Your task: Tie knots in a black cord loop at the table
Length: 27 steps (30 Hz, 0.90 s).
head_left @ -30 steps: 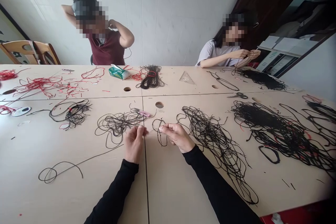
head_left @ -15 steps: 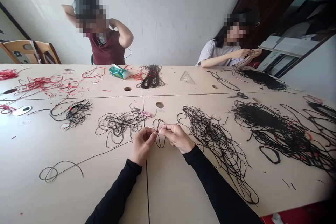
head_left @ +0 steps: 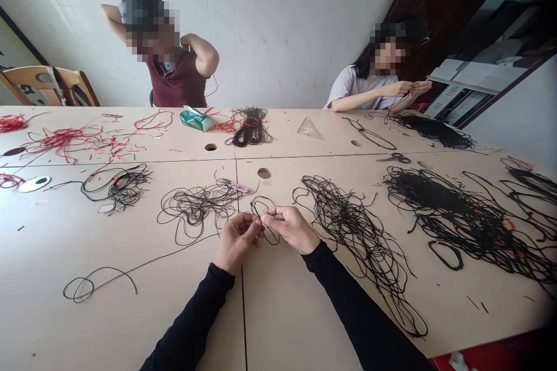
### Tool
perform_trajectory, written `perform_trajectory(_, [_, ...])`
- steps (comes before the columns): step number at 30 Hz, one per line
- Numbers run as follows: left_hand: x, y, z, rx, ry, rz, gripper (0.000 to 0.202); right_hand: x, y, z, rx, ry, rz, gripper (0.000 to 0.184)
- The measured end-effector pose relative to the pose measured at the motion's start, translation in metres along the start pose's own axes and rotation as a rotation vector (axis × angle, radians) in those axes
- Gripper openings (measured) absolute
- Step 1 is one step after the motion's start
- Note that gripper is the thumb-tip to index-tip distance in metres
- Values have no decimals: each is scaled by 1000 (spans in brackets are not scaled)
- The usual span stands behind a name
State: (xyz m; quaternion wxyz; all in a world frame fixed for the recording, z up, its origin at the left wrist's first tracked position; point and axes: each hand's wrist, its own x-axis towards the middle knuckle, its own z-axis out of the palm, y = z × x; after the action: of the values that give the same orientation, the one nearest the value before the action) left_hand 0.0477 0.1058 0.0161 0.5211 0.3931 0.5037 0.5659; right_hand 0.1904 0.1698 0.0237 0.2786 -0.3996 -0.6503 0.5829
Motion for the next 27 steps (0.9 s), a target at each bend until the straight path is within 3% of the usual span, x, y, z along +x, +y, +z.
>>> perform_trajectory(7, [2,0,-1,-70,34,-19,30,-4,-8,1,6,-12,4,39])
perform_trajectory(17, [1,0,-2,-55,19,-37,30,-3,-5,1,21,-23,-65,34])
perform_trajectory(27, [1,-1,-1,-80,-9,-37,32,-5,-9,4,10,15,35,42])
